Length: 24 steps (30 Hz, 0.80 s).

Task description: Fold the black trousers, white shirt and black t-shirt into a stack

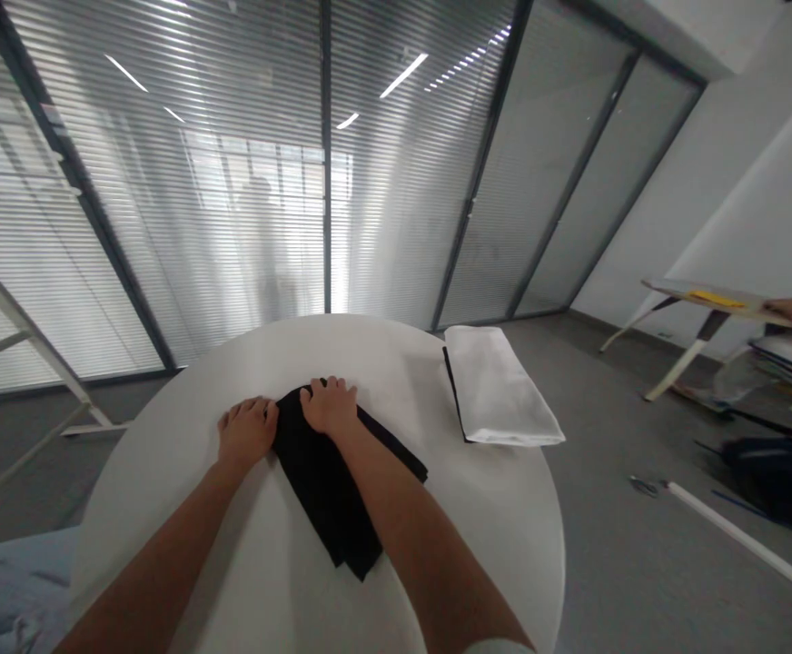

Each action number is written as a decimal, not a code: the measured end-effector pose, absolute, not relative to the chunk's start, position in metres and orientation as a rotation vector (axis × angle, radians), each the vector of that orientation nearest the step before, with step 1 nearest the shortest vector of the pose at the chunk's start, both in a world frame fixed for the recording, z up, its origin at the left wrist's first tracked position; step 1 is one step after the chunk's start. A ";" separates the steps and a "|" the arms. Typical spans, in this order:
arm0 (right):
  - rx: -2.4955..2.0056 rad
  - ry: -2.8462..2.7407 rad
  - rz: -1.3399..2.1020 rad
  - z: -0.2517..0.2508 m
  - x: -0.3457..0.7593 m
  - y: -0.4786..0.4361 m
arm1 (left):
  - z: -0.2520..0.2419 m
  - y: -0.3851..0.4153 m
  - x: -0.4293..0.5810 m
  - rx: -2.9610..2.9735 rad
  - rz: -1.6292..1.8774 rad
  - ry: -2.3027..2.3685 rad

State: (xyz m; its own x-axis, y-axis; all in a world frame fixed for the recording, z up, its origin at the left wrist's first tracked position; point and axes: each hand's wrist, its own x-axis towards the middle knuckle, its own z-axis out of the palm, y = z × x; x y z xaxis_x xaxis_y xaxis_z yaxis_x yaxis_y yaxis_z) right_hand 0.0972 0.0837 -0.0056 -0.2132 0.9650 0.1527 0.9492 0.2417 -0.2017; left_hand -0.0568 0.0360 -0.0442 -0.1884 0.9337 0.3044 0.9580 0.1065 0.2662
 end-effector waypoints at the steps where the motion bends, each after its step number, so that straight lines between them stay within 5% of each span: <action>1: -1.816 -2.224 0.055 -0.012 0.093 0.081 | -0.044 0.037 -0.057 -1.961 -0.623 -2.294; 14: -1.815 -2.091 0.056 -0.011 0.103 0.063 | -0.044 0.035 -0.058 -2.004 -0.461 -2.221; 24: -1.658 -1.952 -0.226 0.061 0.163 0.025 | -0.045 0.038 -0.059 -1.993 -0.533 -2.324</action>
State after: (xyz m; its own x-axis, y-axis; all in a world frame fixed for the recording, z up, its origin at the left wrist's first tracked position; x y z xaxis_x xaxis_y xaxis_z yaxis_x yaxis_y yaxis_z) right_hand 0.1626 0.0255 0.0608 -0.0758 0.8542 0.5144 0.9491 0.2199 -0.2254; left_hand -0.0586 0.0376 -0.0447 -0.1769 0.9531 0.2456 0.9648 0.1186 0.2346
